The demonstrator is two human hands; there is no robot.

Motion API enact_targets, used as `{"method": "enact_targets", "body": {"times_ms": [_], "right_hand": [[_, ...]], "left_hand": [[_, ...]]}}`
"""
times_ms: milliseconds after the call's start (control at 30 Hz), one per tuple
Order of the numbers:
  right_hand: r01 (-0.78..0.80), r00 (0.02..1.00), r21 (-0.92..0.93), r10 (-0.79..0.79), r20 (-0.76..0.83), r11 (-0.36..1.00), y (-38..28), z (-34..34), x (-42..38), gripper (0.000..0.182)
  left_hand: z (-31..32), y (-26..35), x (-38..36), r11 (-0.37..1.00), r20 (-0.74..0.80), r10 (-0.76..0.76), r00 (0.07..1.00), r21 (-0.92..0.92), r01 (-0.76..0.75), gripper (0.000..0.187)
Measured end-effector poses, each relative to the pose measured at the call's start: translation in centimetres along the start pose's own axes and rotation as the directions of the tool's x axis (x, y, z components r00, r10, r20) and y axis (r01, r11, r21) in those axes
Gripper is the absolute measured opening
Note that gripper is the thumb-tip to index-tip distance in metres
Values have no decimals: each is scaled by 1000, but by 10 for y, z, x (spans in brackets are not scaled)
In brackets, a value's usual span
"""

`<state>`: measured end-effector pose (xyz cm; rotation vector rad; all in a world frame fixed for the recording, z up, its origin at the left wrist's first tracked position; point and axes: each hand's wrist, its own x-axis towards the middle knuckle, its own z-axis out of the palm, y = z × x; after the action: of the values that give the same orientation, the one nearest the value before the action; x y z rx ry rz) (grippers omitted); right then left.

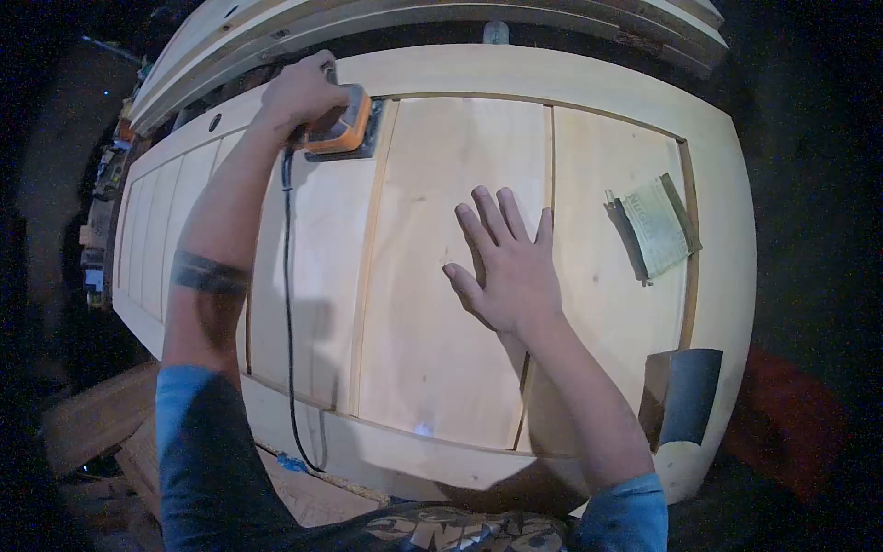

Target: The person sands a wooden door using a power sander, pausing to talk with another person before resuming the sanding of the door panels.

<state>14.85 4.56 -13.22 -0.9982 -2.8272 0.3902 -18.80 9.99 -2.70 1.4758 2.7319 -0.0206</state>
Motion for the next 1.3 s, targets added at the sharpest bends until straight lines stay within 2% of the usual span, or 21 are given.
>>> {"method": "enact_targets", "body": {"times_ms": [167,200,400,500,633,667,767,800,867,1067,1300], "right_hand": [[1,1000,-14,-2,-8,1000,-1,1,1,72],[1,1000,-9,-1,-11,1000,-1,1,1,72],[5,1000,28,-5,-19,1000,0,-2,-1,70],[15,1000,37,-14,-26,999,3,-1,-2,69],[6,1000,36,-5,-18,999,2,-2,-2,68],[0,1000,35,0,-4,999,0,-4,-1,68],[8,1000,28,-8,-11,1000,-1,-4,-1,68],[8,1000,21,-7,-13,1000,-1,-4,0,68],[7,1000,11,-7,-17,1000,-2,-4,0,68],[20,999,7,-19,-45,1000,4,3,-1,68],[11,999,-37,-13,-52,999,5,9,-1,68]], "left_hand": [[7,-42,13,1000,-50,-18,999,-18,17,60],[3,-45,14,1000,21,-21,1000,-7,22,60],[0,-7,4,998,11,47,999,-32,-46,58],[-2,1,5,1000,33,3,999,-18,-2,59],[2,-49,15,1000,-4,-12,1000,5,12,62],[-1,-59,18,999,43,-41,998,-1,41,64],[1,-96,25,999,26,-41,999,-11,41,64],[4,-105,27,1000,-19,-23,1000,-16,23,65],[5,-110,30,999,13,-28,1000,-14,28,64],[2,-99,1,1000,9,-23,1000,3,23,61],[6,-123,-85,998,18,-62,998,-19,62,55]]}}
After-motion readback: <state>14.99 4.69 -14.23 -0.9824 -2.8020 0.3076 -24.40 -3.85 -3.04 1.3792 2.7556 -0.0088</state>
